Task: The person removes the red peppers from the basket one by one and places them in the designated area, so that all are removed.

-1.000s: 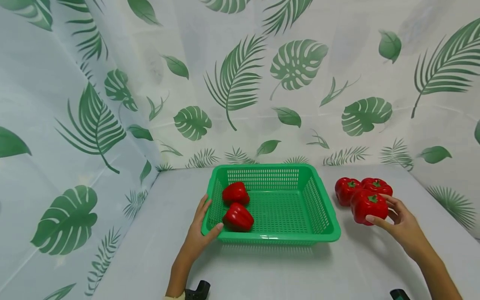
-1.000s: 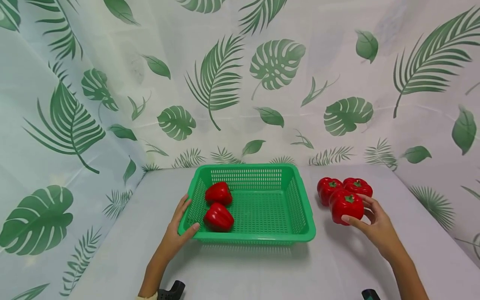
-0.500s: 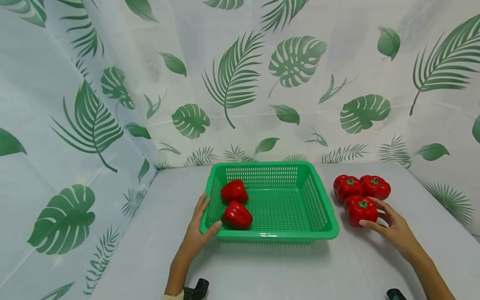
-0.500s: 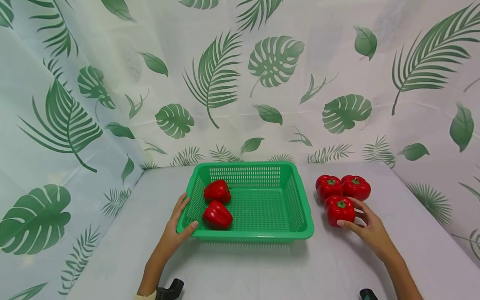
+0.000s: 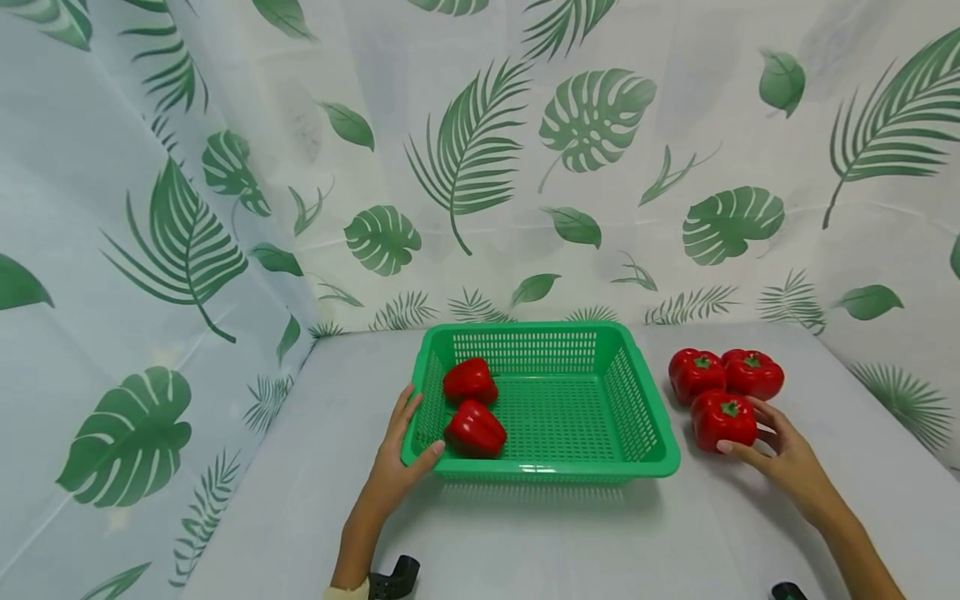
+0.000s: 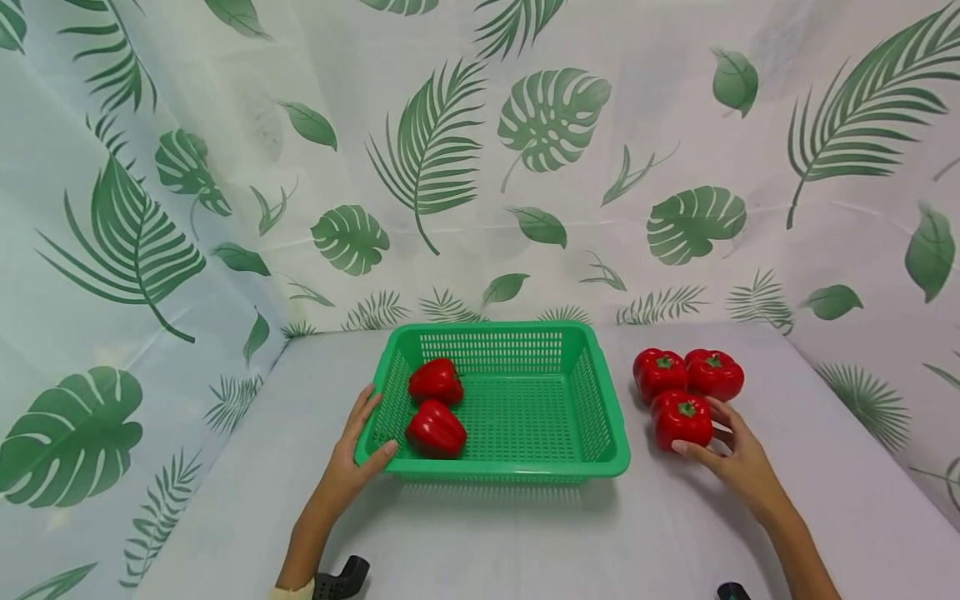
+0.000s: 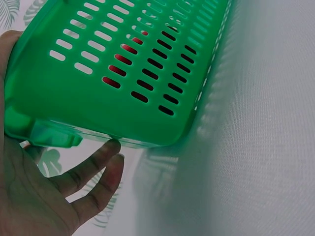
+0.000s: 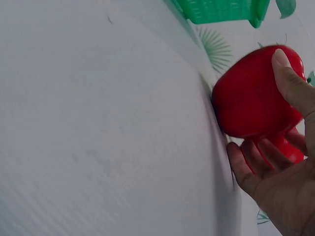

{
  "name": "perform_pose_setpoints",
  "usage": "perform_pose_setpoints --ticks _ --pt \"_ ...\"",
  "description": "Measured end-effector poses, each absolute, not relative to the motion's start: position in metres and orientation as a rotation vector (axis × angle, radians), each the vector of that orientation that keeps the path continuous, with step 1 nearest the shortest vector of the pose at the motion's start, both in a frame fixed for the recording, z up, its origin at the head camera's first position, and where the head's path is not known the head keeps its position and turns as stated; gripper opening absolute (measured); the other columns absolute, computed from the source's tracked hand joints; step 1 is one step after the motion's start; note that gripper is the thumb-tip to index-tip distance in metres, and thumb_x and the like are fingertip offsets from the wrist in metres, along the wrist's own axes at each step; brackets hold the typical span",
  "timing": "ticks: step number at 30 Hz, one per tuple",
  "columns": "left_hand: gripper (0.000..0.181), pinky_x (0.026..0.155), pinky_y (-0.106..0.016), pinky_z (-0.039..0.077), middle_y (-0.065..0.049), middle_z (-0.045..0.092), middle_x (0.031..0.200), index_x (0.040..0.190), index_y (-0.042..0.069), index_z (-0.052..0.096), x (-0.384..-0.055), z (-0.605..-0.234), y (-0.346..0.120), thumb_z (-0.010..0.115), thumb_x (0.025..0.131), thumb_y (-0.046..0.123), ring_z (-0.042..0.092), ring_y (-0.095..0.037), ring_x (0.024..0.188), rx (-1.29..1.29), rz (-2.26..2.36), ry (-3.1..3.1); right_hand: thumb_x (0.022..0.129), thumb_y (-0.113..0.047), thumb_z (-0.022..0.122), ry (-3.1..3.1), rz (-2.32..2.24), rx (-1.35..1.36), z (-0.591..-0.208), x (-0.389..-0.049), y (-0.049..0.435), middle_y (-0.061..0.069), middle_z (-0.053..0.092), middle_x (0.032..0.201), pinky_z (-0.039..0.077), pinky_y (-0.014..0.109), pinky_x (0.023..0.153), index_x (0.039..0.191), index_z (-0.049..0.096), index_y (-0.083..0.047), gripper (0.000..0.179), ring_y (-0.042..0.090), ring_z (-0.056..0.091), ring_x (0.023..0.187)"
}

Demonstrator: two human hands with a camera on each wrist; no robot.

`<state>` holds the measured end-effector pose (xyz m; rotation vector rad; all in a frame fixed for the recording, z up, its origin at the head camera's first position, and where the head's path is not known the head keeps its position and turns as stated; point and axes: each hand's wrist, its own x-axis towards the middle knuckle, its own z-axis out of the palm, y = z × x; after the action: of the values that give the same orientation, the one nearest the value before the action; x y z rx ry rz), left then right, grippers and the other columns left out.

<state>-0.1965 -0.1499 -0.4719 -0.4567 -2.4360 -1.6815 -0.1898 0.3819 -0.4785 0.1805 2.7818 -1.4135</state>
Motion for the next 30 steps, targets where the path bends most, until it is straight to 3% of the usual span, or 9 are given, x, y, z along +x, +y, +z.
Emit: perform_pose_setpoints --ticks 5,7,12,15,17,21,30 --pt "0.073 0.113 -0.066 0.022 0.003 0.008 0.165 0.155 0.018 0.028 -0.197 -0.472 -0.150 0.065 0.092 0.028 0.009 -0.029 0.152 -0.457 -1.691 -2.428 0.090 -0.038 0.068 2.855 -1.446 0.280 -0.477 -0.190 0.369 0.040 0.018 0.148 0.049 0.065 0.088 0.153 0.000 0.004 0.101 0.059 0.028 0.126" --pt "0.074 0.114 -0.066 0.021 0.003 0.008 0.165 0.155 0.018 0.027 -0.197 -0.472 -0.150 0.065 0.092 0.028 0.008 -0.029 0.152 -0.458 -1.695 -2.423 0.090 -0.038 0.069 2.894 -1.441 0.314 -0.476 -0.191 0.364 0.040 0.020 0.145 0.056 0.053 0.077 0.151 0.001 0.006 0.101 0.057 0.028 0.124" --pt "0.074 0.113 -0.066 0.021 0.002 0.008 0.165 0.155 0.016 0.027 -0.198 -0.473 -0.150 0.065 0.092 0.026 0.008 -0.030 0.152 -0.466 -1.703 -2.413 0.088 -0.039 0.070 2.944 -1.414 0.377 -0.477 -0.193 0.356 0.040 0.024 0.141 0.053 0.036 0.071 0.148 0.005 0.008 0.100 0.055 0.030 0.122" --pt "0.073 0.113 -0.067 0.021 0.000 0.007 0.165 0.155 0.016 0.027 -0.198 -0.473 -0.149 0.064 0.092 0.023 0.008 -0.031 0.152 -0.468 -1.715 -2.411 0.088 -0.040 0.070 2.952 -1.410 0.385 -0.479 -0.192 0.355 0.040 0.024 0.141 0.054 0.043 0.073 0.148 0.007 0.008 0.100 0.055 0.029 0.122" --pt "0.073 0.113 -0.067 0.021 0.000 0.008 0.165 0.155 0.016 0.027 -0.199 -0.473 -0.149 0.064 0.092 0.022 0.008 -0.031 0.152 -0.469 -1.718 -2.412 0.088 -0.039 0.070 2.955 -1.418 0.373 -0.480 -0.192 0.354 0.039 0.024 0.142 0.054 0.054 0.078 0.148 0.007 0.009 0.099 0.056 0.029 0.123" --pt "0.073 0.113 -0.067 0.022 0.001 0.008 0.165 0.155 0.016 0.028 -0.199 -0.473 -0.150 0.064 0.092 0.023 0.009 -0.031 0.152 -0.470 -1.708 -2.416 0.089 -0.038 0.070 2.945 -1.442 0.332 -0.480 -0.193 0.354 0.040 0.022 0.144 0.043 0.070 0.092 0.150 0.007 0.009 0.099 0.057 0.028 0.125" --pt "0.072 0.112 -0.065 0.024 0.000 0.008 0.165 0.155 0.016 0.028 -0.198 -0.473 -0.149 0.064 0.092 0.020 0.009 -0.031 0.152 -0.469 -1.712 -2.405 0.091 -0.040 0.066 2.892 -1.476 0.307 -0.481 -0.192 0.358 0.039 0.019 0.149 0.037 0.073 0.094 0.153 0.004 0.004 0.098 0.059 0.028 0.127"
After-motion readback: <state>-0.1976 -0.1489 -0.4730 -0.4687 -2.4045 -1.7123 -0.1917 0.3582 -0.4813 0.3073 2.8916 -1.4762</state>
